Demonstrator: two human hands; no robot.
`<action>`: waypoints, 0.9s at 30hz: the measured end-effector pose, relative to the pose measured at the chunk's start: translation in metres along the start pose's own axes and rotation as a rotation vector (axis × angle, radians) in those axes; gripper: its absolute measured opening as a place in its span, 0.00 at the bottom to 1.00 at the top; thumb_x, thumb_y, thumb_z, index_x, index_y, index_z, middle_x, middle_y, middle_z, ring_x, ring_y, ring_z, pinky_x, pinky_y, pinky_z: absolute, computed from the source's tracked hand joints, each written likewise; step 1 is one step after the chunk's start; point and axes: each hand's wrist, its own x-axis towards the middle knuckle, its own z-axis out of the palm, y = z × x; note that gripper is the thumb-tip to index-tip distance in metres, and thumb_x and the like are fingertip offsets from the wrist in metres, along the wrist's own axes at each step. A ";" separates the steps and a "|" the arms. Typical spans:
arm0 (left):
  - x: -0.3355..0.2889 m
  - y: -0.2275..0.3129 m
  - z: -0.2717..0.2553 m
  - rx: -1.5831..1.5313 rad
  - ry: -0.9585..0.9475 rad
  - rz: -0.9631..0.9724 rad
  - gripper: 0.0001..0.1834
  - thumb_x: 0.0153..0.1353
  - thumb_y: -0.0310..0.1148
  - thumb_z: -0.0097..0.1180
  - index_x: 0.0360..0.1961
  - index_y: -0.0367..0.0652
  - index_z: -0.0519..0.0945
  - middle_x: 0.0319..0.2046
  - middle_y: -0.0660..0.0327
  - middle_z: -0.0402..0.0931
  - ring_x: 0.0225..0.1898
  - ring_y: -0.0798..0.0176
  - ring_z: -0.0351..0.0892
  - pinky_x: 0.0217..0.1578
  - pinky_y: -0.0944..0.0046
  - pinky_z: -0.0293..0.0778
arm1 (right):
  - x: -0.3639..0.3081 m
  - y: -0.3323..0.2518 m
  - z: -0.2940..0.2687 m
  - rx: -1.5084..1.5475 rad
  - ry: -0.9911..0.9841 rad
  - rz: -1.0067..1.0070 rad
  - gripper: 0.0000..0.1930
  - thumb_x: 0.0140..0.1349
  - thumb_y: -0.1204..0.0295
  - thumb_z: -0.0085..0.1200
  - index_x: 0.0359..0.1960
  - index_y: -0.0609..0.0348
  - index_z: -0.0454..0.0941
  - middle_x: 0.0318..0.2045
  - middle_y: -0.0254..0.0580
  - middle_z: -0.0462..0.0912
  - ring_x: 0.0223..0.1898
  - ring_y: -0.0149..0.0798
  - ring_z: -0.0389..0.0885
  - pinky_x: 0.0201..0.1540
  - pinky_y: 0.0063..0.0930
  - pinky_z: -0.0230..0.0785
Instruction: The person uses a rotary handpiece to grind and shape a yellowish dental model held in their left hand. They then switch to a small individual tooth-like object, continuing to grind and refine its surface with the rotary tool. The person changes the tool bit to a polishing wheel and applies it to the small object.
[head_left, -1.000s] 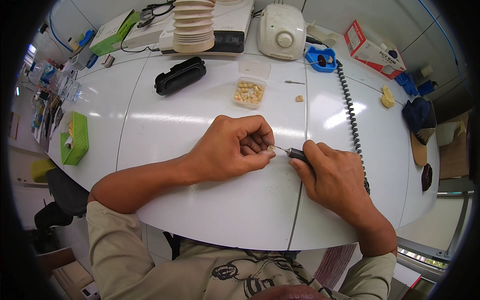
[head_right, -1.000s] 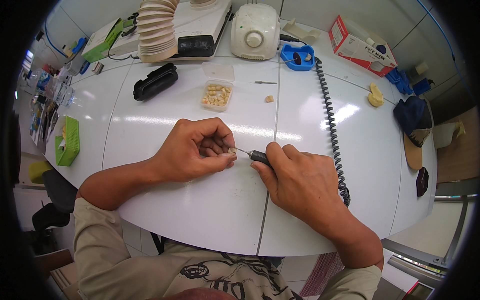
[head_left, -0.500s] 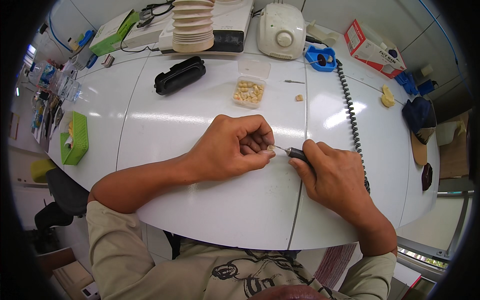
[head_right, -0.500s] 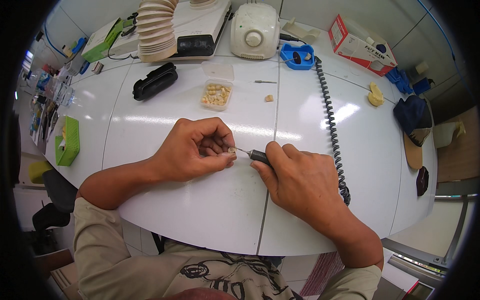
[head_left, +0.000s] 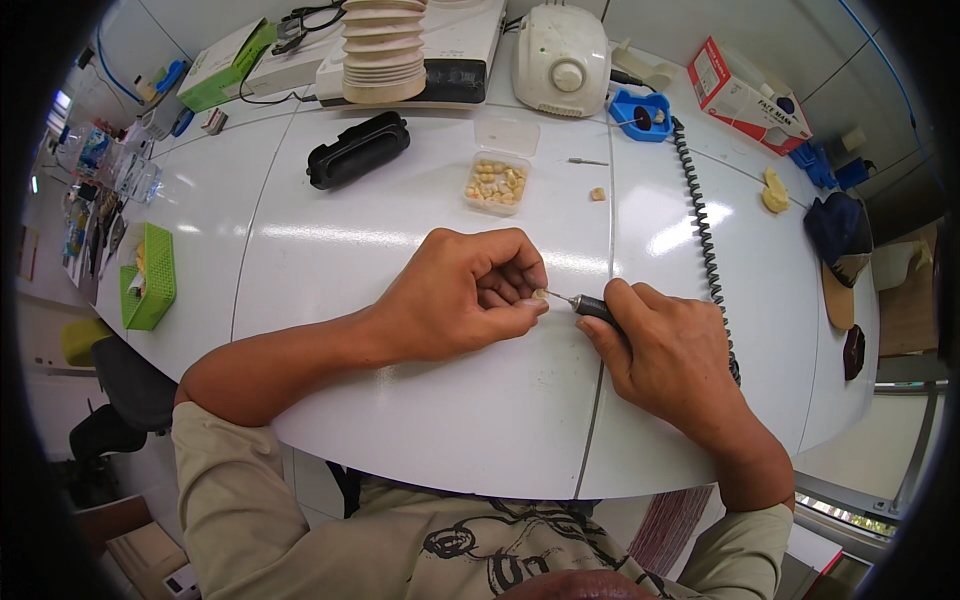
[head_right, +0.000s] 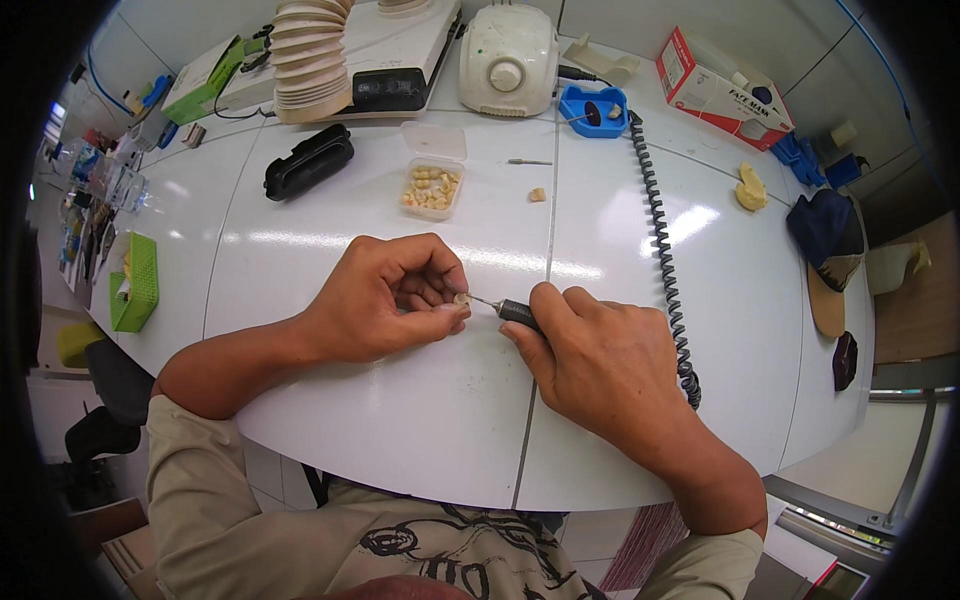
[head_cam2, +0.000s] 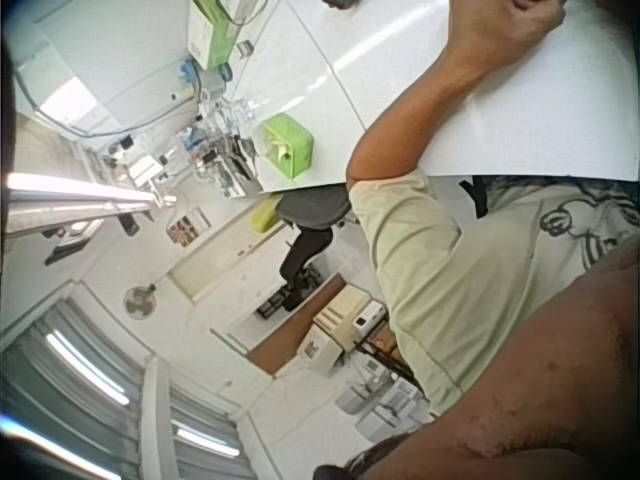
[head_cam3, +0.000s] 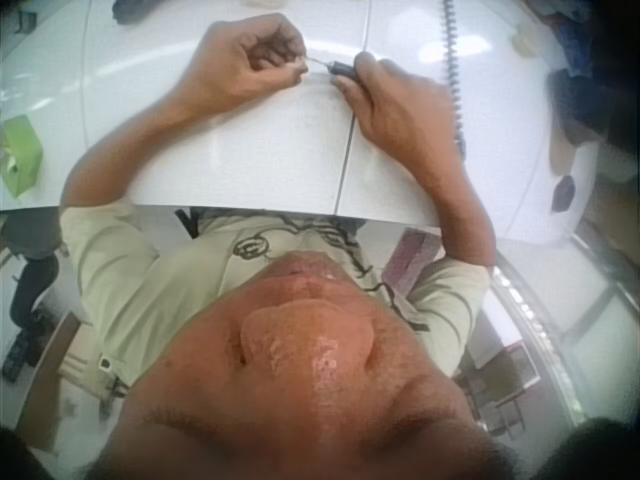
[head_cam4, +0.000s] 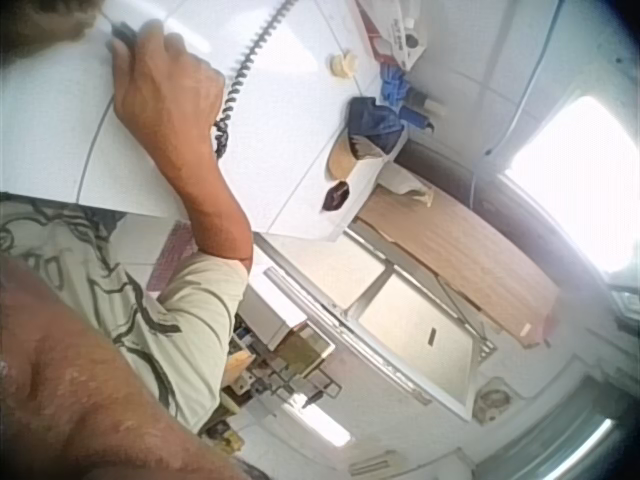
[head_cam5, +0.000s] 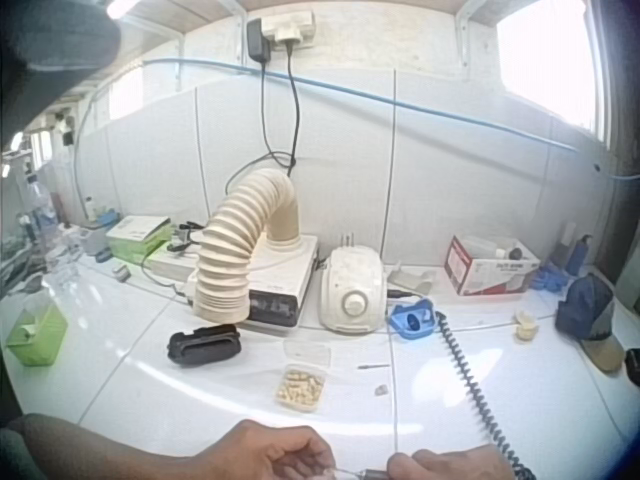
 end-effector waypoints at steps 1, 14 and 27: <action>0.000 0.000 0.000 0.002 0.001 0.002 0.10 0.69 0.26 0.75 0.45 0.36 0.85 0.39 0.62 0.91 0.40 0.76 0.91 0.41 0.76 0.85 | 0.000 0.000 0.000 0.001 -0.002 0.006 0.19 0.79 0.54 0.65 0.35 0.55 0.80 0.23 0.39 0.83 0.18 0.45 0.84 0.21 0.41 0.73; 0.000 0.001 0.000 0.013 -0.002 0.002 0.11 0.68 0.27 0.76 0.45 0.37 0.84 0.39 0.63 0.91 0.39 0.77 0.91 0.40 0.76 0.85 | 0.000 -0.001 0.000 0.012 0.003 0.020 0.19 0.78 0.54 0.65 0.35 0.55 0.80 0.23 0.39 0.83 0.19 0.46 0.85 0.22 0.42 0.73; 0.001 0.000 0.000 -0.013 -0.010 -0.006 0.11 0.69 0.26 0.75 0.46 0.37 0.84 0.40 0.63 0.90 0.40 0.77 0.90 0.41 0.77 0.84 | 0.000 0.001 0.000 0.013 -0.018 0.027 0.19 0.79 0.53 0.64 0.36 0.55 0.81 0.23 0.40 0.84 0.19 0.47 0.84 0.22 0.43 0.73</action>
